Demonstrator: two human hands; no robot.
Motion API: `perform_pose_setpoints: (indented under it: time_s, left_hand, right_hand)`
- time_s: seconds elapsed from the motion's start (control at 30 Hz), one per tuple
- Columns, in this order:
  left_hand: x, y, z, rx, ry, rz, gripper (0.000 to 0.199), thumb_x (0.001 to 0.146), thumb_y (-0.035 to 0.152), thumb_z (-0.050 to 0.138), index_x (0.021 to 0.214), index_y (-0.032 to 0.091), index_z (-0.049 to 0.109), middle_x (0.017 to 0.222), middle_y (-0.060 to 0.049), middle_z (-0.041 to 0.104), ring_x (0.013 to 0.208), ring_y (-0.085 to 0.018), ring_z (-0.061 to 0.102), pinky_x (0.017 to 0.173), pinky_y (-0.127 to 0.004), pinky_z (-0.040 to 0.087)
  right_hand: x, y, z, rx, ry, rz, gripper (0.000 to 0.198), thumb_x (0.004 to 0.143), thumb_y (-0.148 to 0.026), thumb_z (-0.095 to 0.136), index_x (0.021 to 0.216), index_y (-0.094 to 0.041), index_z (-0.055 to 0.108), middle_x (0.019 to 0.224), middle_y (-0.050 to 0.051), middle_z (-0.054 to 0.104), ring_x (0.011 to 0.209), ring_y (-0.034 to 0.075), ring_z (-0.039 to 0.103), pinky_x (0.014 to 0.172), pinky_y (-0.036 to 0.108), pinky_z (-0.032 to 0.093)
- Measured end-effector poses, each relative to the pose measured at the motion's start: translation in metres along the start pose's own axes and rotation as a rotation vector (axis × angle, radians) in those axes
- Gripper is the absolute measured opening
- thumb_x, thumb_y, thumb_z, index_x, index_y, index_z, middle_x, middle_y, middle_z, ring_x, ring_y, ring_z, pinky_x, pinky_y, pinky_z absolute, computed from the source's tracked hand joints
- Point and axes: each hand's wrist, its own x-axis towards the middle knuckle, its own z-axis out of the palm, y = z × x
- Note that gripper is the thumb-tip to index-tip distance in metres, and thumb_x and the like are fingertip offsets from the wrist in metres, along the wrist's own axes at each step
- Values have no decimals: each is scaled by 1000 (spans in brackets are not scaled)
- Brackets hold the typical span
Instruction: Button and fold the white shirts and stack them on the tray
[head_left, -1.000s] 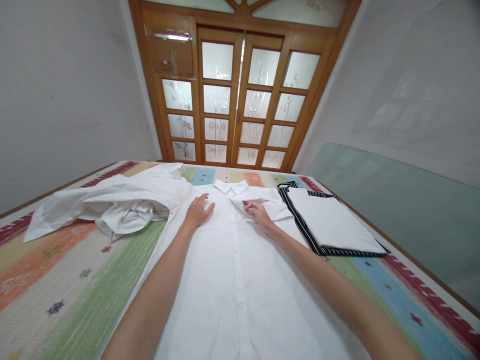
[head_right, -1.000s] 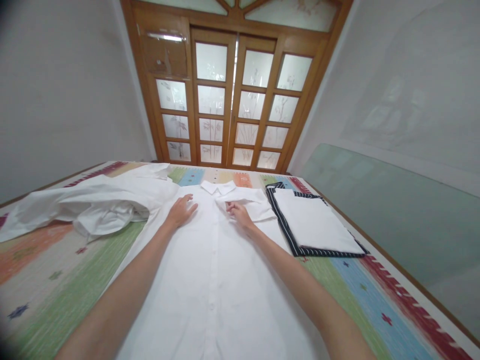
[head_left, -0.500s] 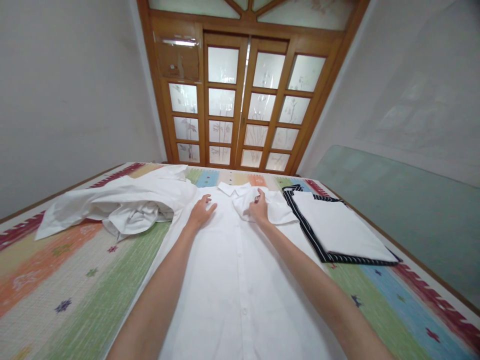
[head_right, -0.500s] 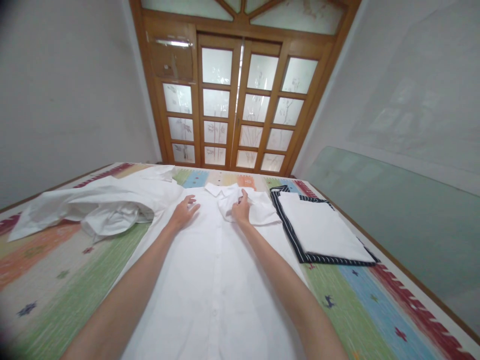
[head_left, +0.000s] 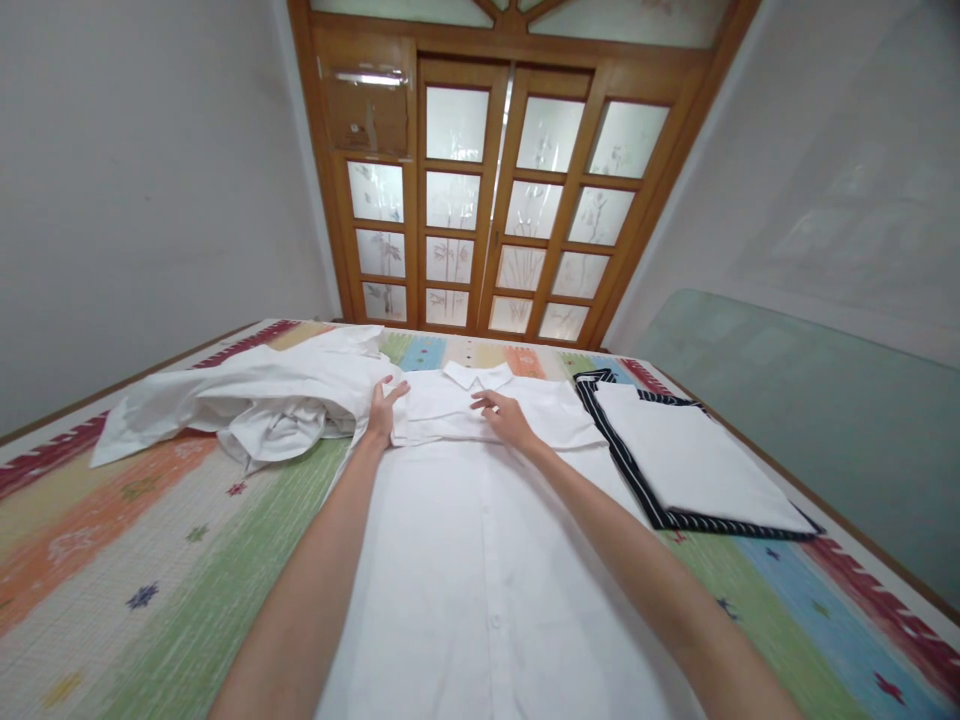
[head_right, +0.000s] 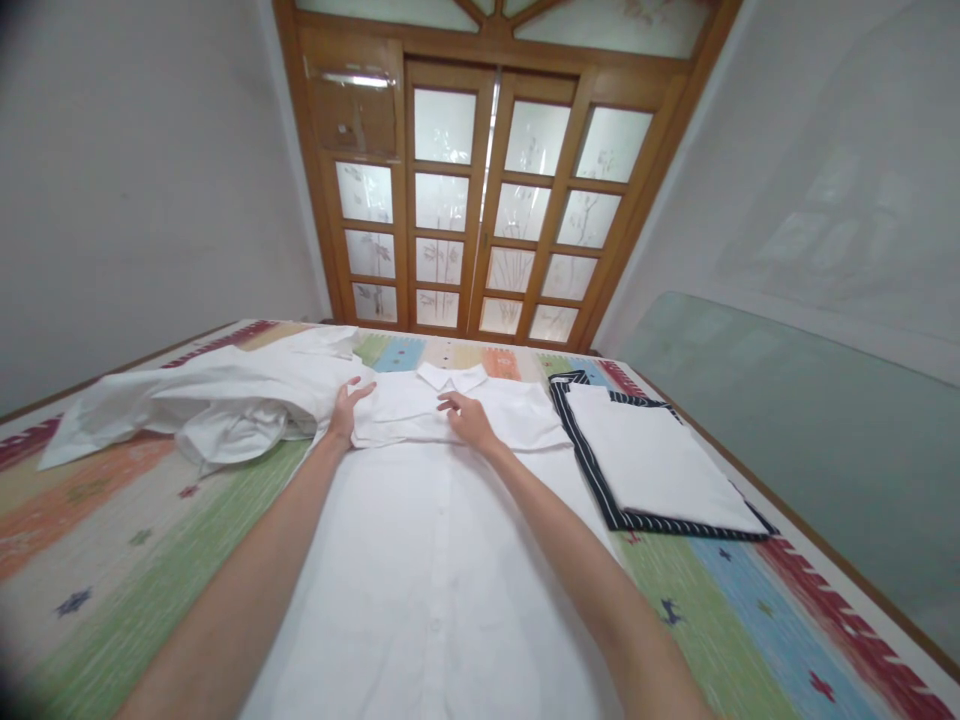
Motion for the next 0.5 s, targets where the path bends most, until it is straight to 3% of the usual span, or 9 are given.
perform_pose_setpoints:
  time_s: [0.07,0.17,0.33,0.5]
  left_hand:
    - [-1,2,-1,-16,20,-95,63,76,22,65,133,21,38,119,-8,68,105,-21,66,90,-35,52]
    - [-4,9,-4,126,20,-205,72,64,14,69,130,20,40,108,-5,69,99,-21,66,87,-31,51]
    - [-7,21,-12,500,-12,-225,62,68,19,66,125,20,43,96,-5,67,94,-24,66,80,-32,50]
    - [-7,29,-10,683,-17,-140,60,72,16,64,126,21,40,99,-6,67,98,-25,66,83,-32,49]
  right_hand:
    - [2,18,-23,-220,70,77,42,76,-6,45,108,-16,69,108,7,74,101,21,66,95,33,48]
    - [4,47,-61,-476,107,199,41,80,-6,45,113,-15,69,121,9,69,115,22,61,102,32,44]
    - [10,87,-109,-729,-69,364,47,85,-6,41,123,-16,66,133,9,63,123,21,57,101,27,42]
    - [18,105,-128,-794,-193,438,44,82,-5,46,118,-16,69,125,13,66,113,24,62,93,30,46]
